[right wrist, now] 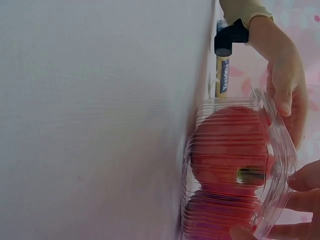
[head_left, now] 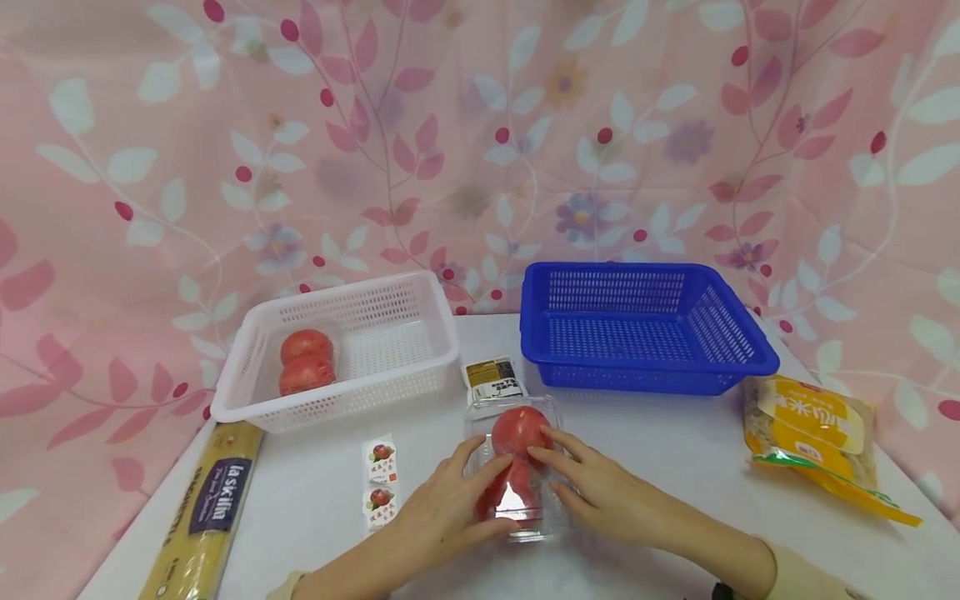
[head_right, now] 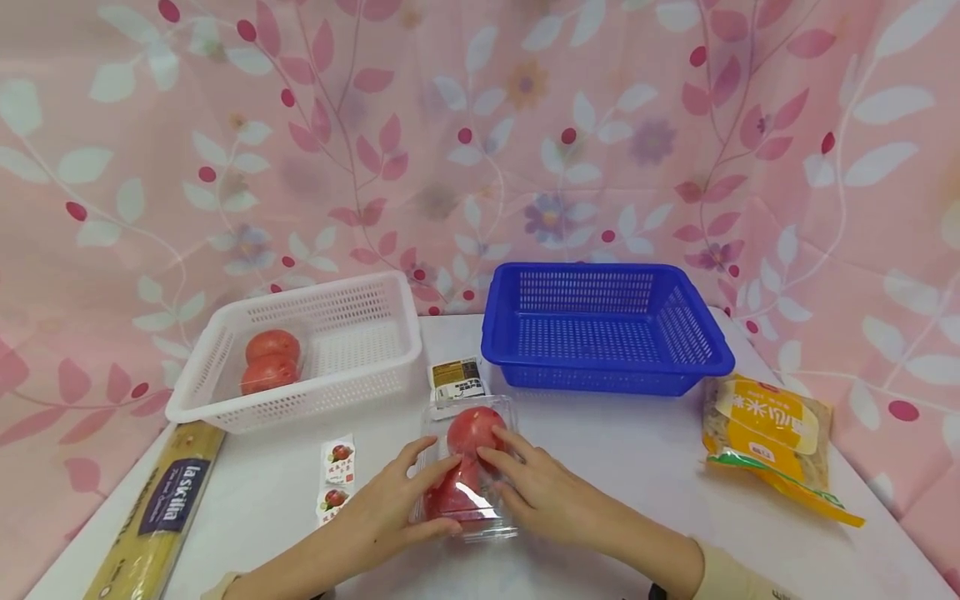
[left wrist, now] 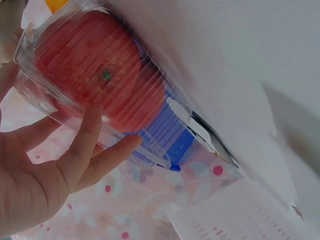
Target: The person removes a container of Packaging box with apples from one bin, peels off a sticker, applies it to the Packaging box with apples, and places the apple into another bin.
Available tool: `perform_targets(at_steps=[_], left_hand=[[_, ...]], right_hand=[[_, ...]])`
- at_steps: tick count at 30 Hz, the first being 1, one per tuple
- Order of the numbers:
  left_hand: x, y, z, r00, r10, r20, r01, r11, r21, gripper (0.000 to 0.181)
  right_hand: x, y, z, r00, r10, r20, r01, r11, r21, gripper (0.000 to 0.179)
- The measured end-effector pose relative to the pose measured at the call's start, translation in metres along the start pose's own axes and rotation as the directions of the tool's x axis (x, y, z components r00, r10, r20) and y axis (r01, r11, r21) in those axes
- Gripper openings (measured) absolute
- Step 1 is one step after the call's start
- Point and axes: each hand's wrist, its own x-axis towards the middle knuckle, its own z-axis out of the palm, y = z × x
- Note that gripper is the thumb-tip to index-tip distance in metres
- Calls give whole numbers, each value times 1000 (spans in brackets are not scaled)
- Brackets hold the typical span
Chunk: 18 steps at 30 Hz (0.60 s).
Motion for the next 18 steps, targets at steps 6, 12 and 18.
perform_targets(at_steps=[6, 12, 18], left_hand=[[-2, -12, -8, 994, -109, 32, 108, 994, 17, 60], [-18, -35, -14, 970, -244, 7, 244, 970, 7, 59], [-27, -61, -19, 939, -343, 36, 344, 939, -9, 55]], right_hand=[[1, 2, -1, 1000, -21, -13, 21, 1000, -8, 48], [1, 4, -3, 999, -1, -32, 0, 1000, -18, 55], [8, 3, -7, 987, -101, -124, 90, 992, -92, 58]])
